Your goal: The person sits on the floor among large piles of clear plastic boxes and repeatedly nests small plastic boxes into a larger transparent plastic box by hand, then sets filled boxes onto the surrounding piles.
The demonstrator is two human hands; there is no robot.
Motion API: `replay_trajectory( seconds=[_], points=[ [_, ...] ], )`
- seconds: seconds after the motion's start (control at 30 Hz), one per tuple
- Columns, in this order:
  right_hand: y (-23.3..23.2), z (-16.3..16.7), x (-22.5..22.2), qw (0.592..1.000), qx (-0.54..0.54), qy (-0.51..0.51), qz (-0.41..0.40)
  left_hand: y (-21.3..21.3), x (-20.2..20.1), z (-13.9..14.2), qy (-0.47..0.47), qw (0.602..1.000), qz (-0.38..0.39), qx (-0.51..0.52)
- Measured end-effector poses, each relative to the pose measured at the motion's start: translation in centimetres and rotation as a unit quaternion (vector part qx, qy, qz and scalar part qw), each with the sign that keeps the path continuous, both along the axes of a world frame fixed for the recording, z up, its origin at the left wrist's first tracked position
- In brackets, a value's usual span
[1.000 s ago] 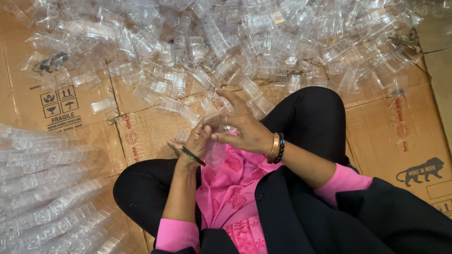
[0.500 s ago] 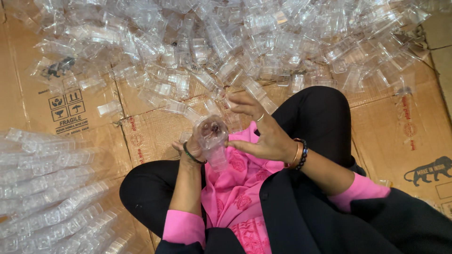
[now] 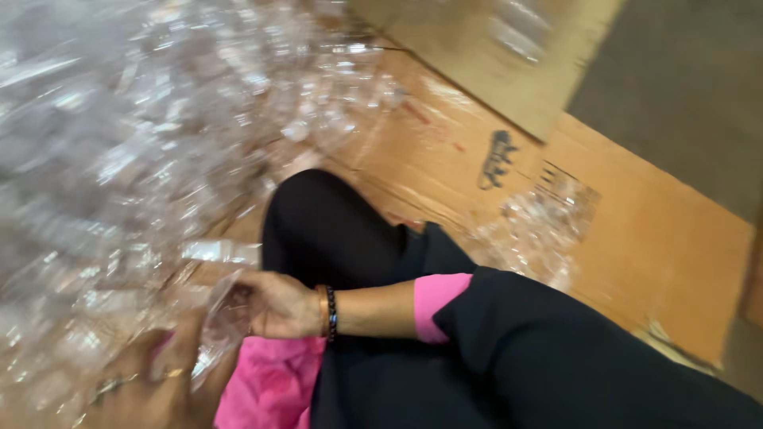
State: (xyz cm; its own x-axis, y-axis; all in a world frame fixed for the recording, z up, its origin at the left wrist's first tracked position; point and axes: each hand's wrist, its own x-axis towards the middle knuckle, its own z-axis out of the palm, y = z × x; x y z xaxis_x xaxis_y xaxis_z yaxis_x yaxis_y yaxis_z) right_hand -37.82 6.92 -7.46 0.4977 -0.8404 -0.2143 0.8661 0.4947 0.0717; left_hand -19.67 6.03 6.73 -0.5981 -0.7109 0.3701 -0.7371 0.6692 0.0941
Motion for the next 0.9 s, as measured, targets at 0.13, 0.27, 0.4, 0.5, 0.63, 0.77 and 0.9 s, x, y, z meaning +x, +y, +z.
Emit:
replay_trajectory(
  seconds=[0.13, 0.27, 0.4, 0.5, 0.63, 0.77, 0.9],
  points=[
    [1.4, -3.0, -9.8, 0.951, -0.101, 0.292, -0.029, -2.3, -0.6, -5.9, 0.066, 0.992, 0.064, 0.087],
    [8.0, -5.6, -31.6, 0.590, -0.163, 0.786, 0.084, -2.3, 0.0, -10.7, 0.140, 0.957, 0.141, 0.213],
    [17.1, -8.4, -45.7, 0.277, -0.016, 0.945, 0.174, -2.0, 0.0, -12.7, 0.205, 0.911, 0.190, 0.304],
    [20.7, -9.8, -48.7, 0.232, -0.015, 0.952, 0.197, -1.6, -0.4, -13.5, 0.242, 0.880, 0.208, 0.351],
    [20.0, -7.8, -47.9, 0.223, -0.019, 0.940, 0.259, -1.2, -1.0, -14.6, 0.284, 0.845, 0.217, 0.398],
    [13.2, -1.3, -39.7, 0.238, -0.063, 0.959, 0.138, -0.6, -2.7, -15.1, 0.321, 0.813, 0.213, 0.438],
    [6.0, 3.2, -23.2, 0.683, -0.258, 0.677, -0.096, 0.3, -5.5, -14.2, 0.375, 0.781, 0.178, 0.466]
  ],
)
